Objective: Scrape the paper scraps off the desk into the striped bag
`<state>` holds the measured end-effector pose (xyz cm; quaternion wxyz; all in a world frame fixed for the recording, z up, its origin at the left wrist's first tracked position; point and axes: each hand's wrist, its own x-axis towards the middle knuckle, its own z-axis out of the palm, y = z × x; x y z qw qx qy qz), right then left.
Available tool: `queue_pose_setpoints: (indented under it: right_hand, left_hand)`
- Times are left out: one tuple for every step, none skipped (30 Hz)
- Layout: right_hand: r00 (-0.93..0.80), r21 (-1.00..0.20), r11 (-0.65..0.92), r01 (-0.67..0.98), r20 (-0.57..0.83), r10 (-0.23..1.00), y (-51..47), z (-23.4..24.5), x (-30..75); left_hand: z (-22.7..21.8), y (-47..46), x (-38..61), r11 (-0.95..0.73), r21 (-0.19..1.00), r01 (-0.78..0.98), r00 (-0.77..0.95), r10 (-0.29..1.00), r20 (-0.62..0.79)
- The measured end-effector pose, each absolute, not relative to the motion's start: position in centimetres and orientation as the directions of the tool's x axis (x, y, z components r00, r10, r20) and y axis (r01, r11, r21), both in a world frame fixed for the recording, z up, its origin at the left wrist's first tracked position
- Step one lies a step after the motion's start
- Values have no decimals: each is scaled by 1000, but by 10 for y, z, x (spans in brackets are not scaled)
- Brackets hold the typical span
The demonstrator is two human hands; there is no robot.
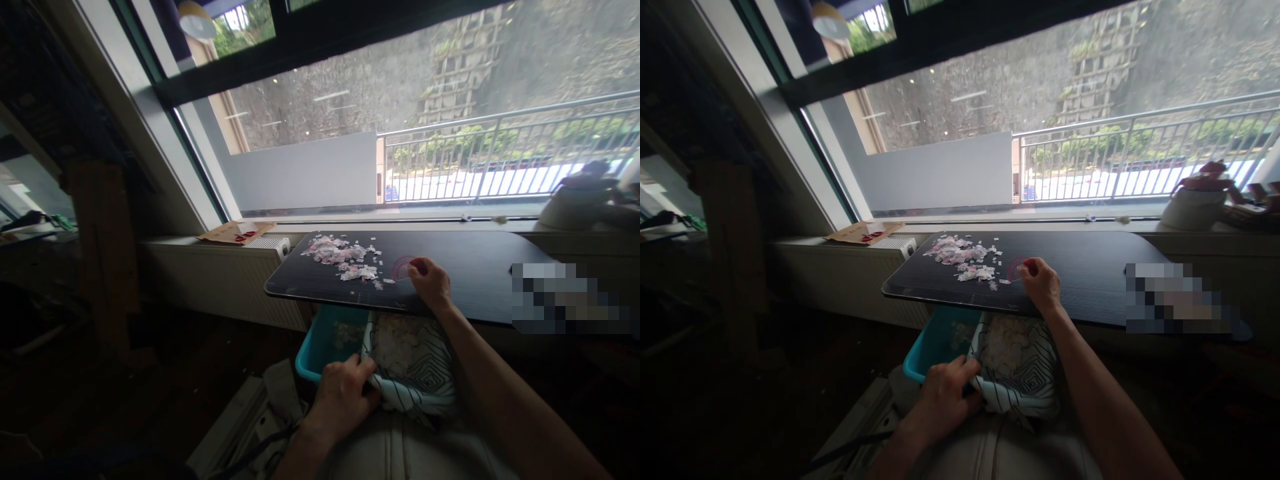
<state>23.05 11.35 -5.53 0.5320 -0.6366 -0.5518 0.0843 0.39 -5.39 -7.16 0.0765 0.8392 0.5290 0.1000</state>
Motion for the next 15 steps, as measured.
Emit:
queue_pose_setpoints:
  right_hand:
    - [396,-769,159,619,480,783,112,-54,230]
    - [407,-767,153,624,486,774,110,-54,230]
    - [411,-765,159,624,494,766,109,-53,230]
    - [410,-766,174,618,504,760,108,-53,230]
    - [409,-770,196,607,514,754,108,-53,230]
    - [405,-773,219,595,524,749,108,-53,229]
    - [392,-772,242,587,533,750,108,-54,229]
    - [367,-767,263,585,540,758,109,-55,229]
    - [323,-758,286,587,543,775,111,-56,228]
    - [266,-747,311,588,542,797,112,-57,228]
    - [208,-738,338,585,539,816,113,-58,228]
    - [165,-733,361,576,537,827,113,-58,228]
    - [152,-734,373,568,539,829,114,-59,228]
    - [174,-738,365,567,540,823,114,-58,228]
    - [223,-745,334,577,537,813,113,-58,229]
  left_hand:
    - [-72,-54,4,-430,234,872,421,903,87]
    - [-72,-54,4,-431,234,872,423,902,87]
    - [-72,-54,4,-432,233,871,424,902,87]
    - [-72,-54,4,-432,230,872,424,902,85]
    - [-72,-54,4,-431,225,874,423,902,83]
    - [-72,-54,4,-427,221,877,420,904,80]
    - [-72,-53,4,-425,220,878,418,905,79]
    - [-72,-53,4,-423,223,878,416,906,79]
    - [-72,-53,4,-422,229,877,416,906,79]
    - [-72,-53,4,-423,237,875,416,906,80]
    - [-72,-53,4,-425,244,872,418,905,82]
    - [-72,-53,4,-426,247,870,419,904,82]
    - [-72,-53,4,-427,247,870,420,904,82]
    - [-72,-53,4,-428,246,870,421,903,83]
    - [-72,-53,4,-428,243,870,421,903,85]
